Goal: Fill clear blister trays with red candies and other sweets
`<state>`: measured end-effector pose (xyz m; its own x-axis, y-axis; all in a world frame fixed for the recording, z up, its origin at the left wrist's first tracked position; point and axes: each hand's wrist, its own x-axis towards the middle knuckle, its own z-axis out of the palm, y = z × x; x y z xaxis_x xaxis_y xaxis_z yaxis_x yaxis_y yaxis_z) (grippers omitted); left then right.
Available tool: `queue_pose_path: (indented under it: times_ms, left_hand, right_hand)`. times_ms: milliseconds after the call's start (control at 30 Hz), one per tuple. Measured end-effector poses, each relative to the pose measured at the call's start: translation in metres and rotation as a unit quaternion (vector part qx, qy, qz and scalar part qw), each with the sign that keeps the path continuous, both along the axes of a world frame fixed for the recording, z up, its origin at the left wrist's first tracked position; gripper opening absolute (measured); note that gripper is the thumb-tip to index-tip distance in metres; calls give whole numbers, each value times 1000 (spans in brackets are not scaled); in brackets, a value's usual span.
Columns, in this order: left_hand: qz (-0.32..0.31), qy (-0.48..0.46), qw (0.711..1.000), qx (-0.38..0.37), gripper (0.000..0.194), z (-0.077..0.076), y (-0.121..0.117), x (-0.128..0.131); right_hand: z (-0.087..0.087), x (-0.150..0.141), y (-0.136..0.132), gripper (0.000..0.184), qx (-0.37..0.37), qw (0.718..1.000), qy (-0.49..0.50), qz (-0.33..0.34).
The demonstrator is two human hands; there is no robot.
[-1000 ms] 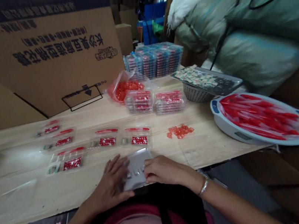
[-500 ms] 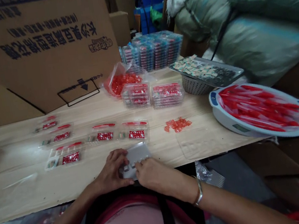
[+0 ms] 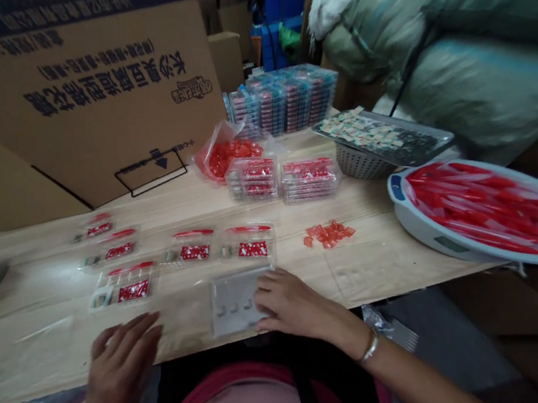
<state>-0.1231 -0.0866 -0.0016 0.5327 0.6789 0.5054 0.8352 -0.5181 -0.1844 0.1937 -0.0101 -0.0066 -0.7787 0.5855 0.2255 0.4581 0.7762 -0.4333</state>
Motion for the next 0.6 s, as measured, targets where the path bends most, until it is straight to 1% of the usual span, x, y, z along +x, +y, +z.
queue_pose_path:
  times_ms: [67,133,200,233,267,300,367,433,500,567,600]
  left_hand:
    - [19,41,999,-24,17,-9,-12,-41]
    - [19,62,997,-50,19,-18,-22,-72]
    - [42,52,996,-67,18,-24,-28,-86]
    - [59,36,995,-70,18,-25,-28,-85]
    - [72,14,995,-72,18,-24,-26,-78]
    - [72,-12,994,-76,18,-23,-22,-67]
    - [31,-66,992,-102,20,-19,-8,-31]
    - [-41,-97,981,-161,22,-17,12,13]
    - [-82,-89,963,-243,21,-18,34,51]
    - [-104,-110,941,-302,15,-23,52,74]
    - [-111,-128,932,-321,17,-26,59,79]
  right_hand:
    - [-11,4,9,24,-51,999,-12,15]
    - [-16,6,15,21,-76,997,-19,17]
    - [-16,5,18,22,-87,995,-32,27]
    - [-15,5,19,25,-92,994,-39,34]
    - [-13,5,20,28,-97,993,-45,42]
    - [-11,4,21,29,-100,993,-49,48]
    - [-10,4,22,27,-102,992,-53,53]
    - [-10,5,23,25,-103,992,-53,53]
    - [-11,8,23,22,-99,992,-49,53]
    - [-11,10,20,19,-83,994,-45,55]
    - [-10,10,16,18,-71,995,-49,54]
